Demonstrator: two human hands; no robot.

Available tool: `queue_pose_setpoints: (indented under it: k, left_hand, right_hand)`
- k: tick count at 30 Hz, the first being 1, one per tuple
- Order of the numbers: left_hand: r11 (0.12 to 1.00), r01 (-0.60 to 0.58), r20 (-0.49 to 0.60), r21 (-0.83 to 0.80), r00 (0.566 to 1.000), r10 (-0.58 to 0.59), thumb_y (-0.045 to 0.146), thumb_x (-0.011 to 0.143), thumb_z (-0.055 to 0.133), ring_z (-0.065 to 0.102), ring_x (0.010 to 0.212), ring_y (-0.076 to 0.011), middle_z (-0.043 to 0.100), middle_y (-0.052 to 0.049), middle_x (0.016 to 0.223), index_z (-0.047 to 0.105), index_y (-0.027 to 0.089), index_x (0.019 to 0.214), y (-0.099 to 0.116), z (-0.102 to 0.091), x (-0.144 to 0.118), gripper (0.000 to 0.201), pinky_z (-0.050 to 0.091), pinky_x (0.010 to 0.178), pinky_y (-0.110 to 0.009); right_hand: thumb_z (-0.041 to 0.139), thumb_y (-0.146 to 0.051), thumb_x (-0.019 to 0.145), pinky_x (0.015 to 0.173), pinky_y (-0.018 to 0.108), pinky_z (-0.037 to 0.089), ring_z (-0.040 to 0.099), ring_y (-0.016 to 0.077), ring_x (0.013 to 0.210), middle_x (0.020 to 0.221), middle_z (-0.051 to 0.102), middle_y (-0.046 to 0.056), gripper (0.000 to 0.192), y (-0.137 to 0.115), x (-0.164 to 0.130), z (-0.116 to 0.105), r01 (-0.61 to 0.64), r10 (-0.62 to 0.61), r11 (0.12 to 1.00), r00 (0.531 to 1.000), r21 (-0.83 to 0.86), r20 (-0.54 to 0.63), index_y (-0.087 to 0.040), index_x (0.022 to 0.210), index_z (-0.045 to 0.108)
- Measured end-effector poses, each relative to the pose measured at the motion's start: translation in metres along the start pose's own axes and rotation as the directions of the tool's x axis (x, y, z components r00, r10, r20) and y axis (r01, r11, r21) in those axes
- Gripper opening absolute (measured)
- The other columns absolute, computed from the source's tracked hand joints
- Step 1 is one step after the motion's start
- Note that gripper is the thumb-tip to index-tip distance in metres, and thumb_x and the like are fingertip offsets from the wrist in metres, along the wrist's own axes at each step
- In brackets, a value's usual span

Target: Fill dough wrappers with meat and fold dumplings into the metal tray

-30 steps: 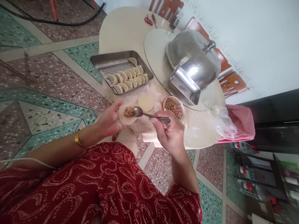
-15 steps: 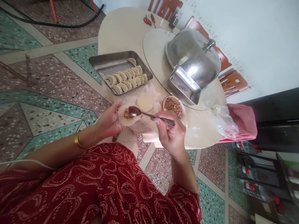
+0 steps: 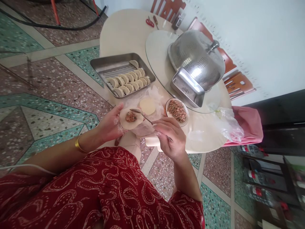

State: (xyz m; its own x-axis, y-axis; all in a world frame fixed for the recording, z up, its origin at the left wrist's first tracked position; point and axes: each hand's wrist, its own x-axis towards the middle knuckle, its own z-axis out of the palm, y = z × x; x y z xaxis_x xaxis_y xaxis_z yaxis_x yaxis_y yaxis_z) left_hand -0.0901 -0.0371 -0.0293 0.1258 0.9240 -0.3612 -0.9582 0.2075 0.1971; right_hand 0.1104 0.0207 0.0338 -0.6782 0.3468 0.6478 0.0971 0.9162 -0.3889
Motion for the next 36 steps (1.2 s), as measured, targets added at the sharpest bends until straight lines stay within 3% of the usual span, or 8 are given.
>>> queue_pose_setpoints:
  k: [3,10,16,21,27,36]
  left_hand:
    - [1.0,0.004,0.014,0.004,1.0,-0.004,0.04,0.103,0.026,0.07,0.102,-0.0272,0.074,-0.018,0.104,0.055,0.002,0.134,0.0,0.0,0.0,0.057,0.053,0.097,-0.042]
    - [1.0,0.019,-0.004,-0.011,1.0,-0.019,0.039,0.103,0.026,0.071,0.101,-0.0265,0.075,-0.016,0.103,0.056,0.006,0.135,-0.001,0.003,0.0,0.054,0.054,0.095,-0.043]
    - [1.0,-0.026,-0.011,0.014,1.0,0.026,0.038,0.102,0.034,0.07,0.103,-0.0258,0.074,-0.015,0.108,0.054,0.008,0.137,-0.004,0.001,0.003,0.05,0.053,0.098,-0.042]
    - [0.999,-0.006,-0.026,0.048,1.0,0.008,0.037,0.102,0.034,0.07,0.103,-0.0269,0.074,-0.016,0.106,0.057,0.006,0.134,-0.008,0.0,0.005,0.051,0.053,0.098,-0.042]
    - [0.999,0.03,-0.003,0.041,1.0,-0.03,0.037,0.102,0.031,0.07,0.104,-0.0255,0.074,-0.018,0.105,0.055,0.003,0.134,-0.008,-0.002,0.007,0.053,0.052,0.099,-0.04]
    - [0.999,0.036,-0.002,-0.023,0.999,-0.036,0.039,0.102,0.032,0.069,0.106,-0.0257,0.073,-0.017,0.11,0.049,0.005,0.141,-0.003,0.0,0.008,0.054,0.05,0.102,-0.042]
  right_hand:
    - [0.054,-0.016,0.092,0.074,0.037,0.058,0.068,0.0186,0.09,0.093,0.072,0.0,0.027,0.0,-0.003,-0.001,-0.014,0.016,0.999,0.999,0.033,-0.042,-0.032,0.112,0.065]
    - [0.057,-0.02,0.092,0.073,0.034,0.058,0.07,0.0164,0.084,0.088,0.071,0.0,0.018,0.001,-0.005,0.006,-0.167,0.176,0.982,0.978,0.087,-0.11,-0.03,0.105,0.065]
    - [0.062,-0.034,0.091,0.07,0.03,0.06,0.072,0.0136,0.07,0.074,0.07,-0.004,0.01,0.009,-0.004,0.004,-0.359,0.377,0.926,0.893,0.115,-0.246,-0.028,0.098,0.066]
    - [0.064,-0.046,0.087,0.063,0.029,0.059,0.07,0.0123,0.068,0.078,0.069,-0.002,0.028,0.018,0.003,0.01,-0.414,0.437,0.899,0.847,0.142,-0.302,-0.024,0.07,0.065]
    - [0.066,-0.047,0.085,0.059,0.028,0.057,0.069,0.0115,0.065,0.074,0.069,-0.002,0.033,0.022,0.009,0.015,-0.429,0.459,0.888,0.842,0.163,-0.285,-0.022,0.064,0.061]
    - [0.067,-0.053,0.081,0.06,0.03,0.058,0.067,0.0122,0.056,0.064,0.065,-0.004,0.036,0.042,0.005,0.011,-0.526,0.645,0.757,0.695,0.387,-0.318,-0.022,0.066,0.054]
